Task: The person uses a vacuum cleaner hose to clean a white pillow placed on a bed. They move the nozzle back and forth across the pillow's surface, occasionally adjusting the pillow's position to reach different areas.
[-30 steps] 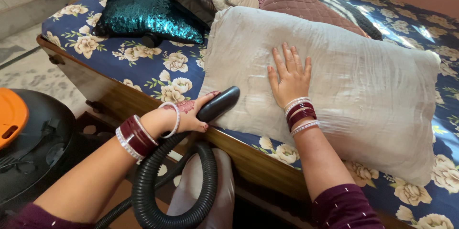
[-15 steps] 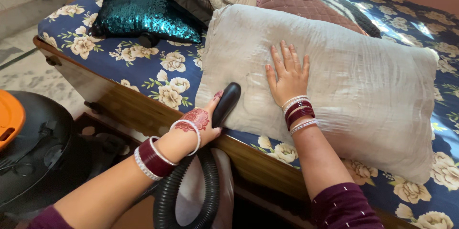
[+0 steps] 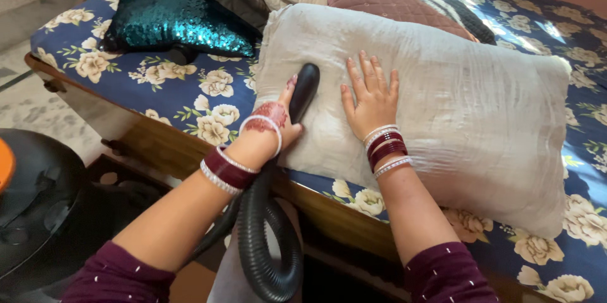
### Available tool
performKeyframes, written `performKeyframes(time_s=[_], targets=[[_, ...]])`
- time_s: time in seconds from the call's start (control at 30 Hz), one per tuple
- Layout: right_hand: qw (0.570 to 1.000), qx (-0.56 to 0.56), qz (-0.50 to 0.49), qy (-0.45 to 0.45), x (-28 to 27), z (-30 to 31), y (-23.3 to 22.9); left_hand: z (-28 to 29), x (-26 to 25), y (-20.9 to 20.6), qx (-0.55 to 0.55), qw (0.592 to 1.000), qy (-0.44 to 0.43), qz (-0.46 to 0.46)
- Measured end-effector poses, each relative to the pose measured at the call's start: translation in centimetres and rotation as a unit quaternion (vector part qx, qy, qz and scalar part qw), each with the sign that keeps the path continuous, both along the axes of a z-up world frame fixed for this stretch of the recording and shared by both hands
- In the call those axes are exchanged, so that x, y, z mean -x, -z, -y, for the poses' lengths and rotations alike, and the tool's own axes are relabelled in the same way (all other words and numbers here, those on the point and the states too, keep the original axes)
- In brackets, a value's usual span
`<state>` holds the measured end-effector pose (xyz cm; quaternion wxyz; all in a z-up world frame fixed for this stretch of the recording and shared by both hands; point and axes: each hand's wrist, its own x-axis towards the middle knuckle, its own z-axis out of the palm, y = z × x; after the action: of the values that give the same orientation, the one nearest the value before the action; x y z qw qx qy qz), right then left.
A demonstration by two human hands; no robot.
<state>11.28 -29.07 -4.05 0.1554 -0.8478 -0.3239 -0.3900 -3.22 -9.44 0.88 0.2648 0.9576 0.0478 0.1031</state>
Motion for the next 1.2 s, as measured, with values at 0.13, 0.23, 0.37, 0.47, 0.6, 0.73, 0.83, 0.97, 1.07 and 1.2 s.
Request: performKeyframes(time_s=[0.13,0.23,0.37,0.47,0.6,0.73,0.83,0.97,1.07,1.2], targets=[[1.000,-0.004,-0.005,0.000,0.0,-0.1,0.0,-0.6,-3.3,-1.1,-0.004,0.999,-0.025,-0.045],[1.000,-0.007,-0.007,-0.003,0.0,-0.1,0.0,-1.3,-5.7,-1.8,-0.041,0.997,-0.032,-0.048],[1.000,-0.009,-0.004,-0.002,0.0,-0.1,0.0,-1.9,-9.3,-2.6,-0.076,0.996,-0.033,-0.019],[1.000,-0.010,-0.005,-0.002,0.0,-0.2,-0.1,-2.3,-11.6,-3.4,-0.104,0.994,-0.028,-0.018],[1.000,-0.018,-0.012,-0.006,0.0,-0.1,-0.2,-2.5,-14.7,-5.1,-0.124,0.988,-0.038,-0.087],[1.000,-0.023,-0.010,-0.011,0.1,-0.1,-0.4,-3.0,-17.1,-6.1,-0.157,0.981,-0.032,-0.111],[1.000,-0.024,-0.012,-0.008,0.2,-0.2,-0.5,-3.5,-18.9,-6.5,-0.168,0.979,-0.032,-0.113],[0.999,-0.029,-0.021,-0.007,0.3,-0.3,-0.7,-4.0,-21.5,-6.4,-0.181,0.975,-0.032,-0.125],[0.999,-0.025,-0.024,-0.007,0.4,-0.3,-0.7,-4.4,-22.5,-6.3,-0.149,0.973,-0.054,-0.171],[1.000,-0.019,-0.018,-0.008,0.5,-0.3,-0.7,-5.6,-21.9,-5.9,-0.118,0.976,-0.064,-0.170]])
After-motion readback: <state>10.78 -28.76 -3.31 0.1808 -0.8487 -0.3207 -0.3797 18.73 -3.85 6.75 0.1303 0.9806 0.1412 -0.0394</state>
